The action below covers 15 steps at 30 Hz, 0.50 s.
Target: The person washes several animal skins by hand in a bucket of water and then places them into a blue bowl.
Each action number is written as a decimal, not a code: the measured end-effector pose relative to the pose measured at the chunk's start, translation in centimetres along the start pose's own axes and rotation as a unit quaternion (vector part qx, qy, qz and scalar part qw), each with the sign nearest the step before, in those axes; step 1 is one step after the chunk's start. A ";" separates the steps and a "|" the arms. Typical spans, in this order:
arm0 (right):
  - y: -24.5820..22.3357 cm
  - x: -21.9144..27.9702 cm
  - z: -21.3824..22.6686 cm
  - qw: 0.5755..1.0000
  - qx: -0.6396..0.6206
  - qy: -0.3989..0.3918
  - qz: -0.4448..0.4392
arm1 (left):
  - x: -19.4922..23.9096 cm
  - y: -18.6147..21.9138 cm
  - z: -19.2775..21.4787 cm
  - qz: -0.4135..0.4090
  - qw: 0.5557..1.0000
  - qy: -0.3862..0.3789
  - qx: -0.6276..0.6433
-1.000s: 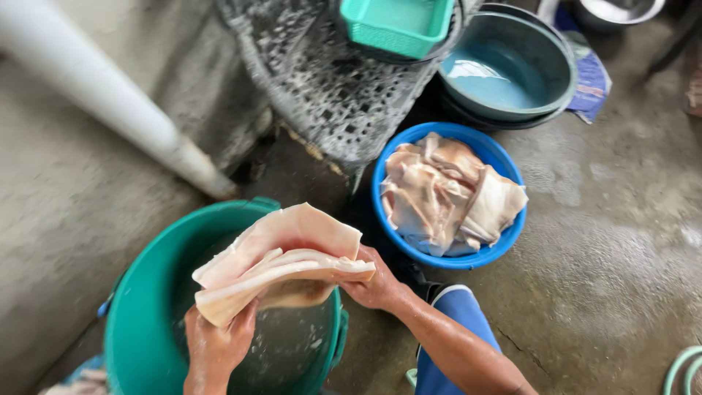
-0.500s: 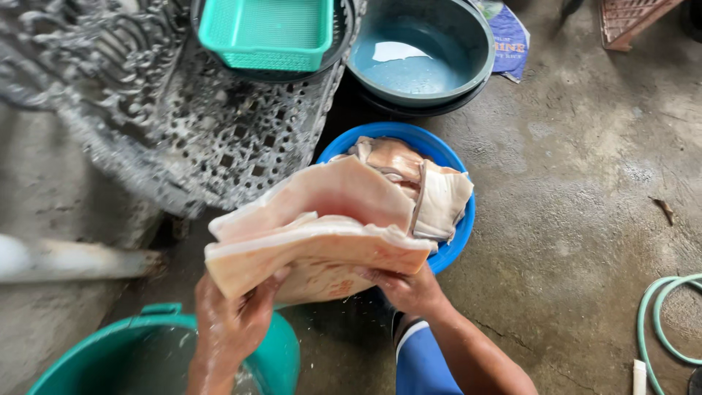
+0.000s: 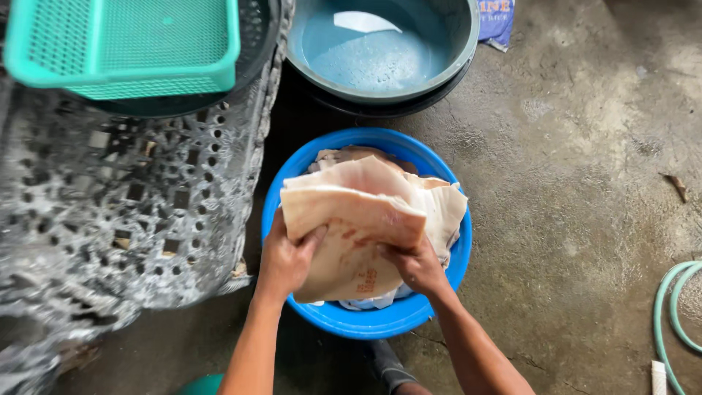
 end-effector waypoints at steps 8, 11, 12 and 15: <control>10.1 -16.2 3.5 0.999 0.044 0.022 0.016 | -11.7 -18.2 -6.2 0.018 0.999 0.025 -0.033; 13.6 -19.8 5.8 0.988 0.083 0.124 -0.045 | -12.8 -22.3 -8.3 0.001 0.992 0.042 -0.116; 14.2 -20.3 6.1 0.987 0.072 0.136 -0.042 | -12.6 -23.2 -9.6 -0.004 0.983 0.011 -0.181; 15.4 -19.7 6.5 0.968 0.182 0.169 -0.039 | -10.2 -26.0 -13.4 0.018 0.923 -0.114 -0.367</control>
Point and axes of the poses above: each hand's wrist, its own x-axis away from the middle knuckle, its own z-axis out of the back of the hand, y = z × x, the point moved 9 cm from there along -x, towards the middle knuckle, and after that the axes turned 7 degrees about -z, right-handed, at the moved point
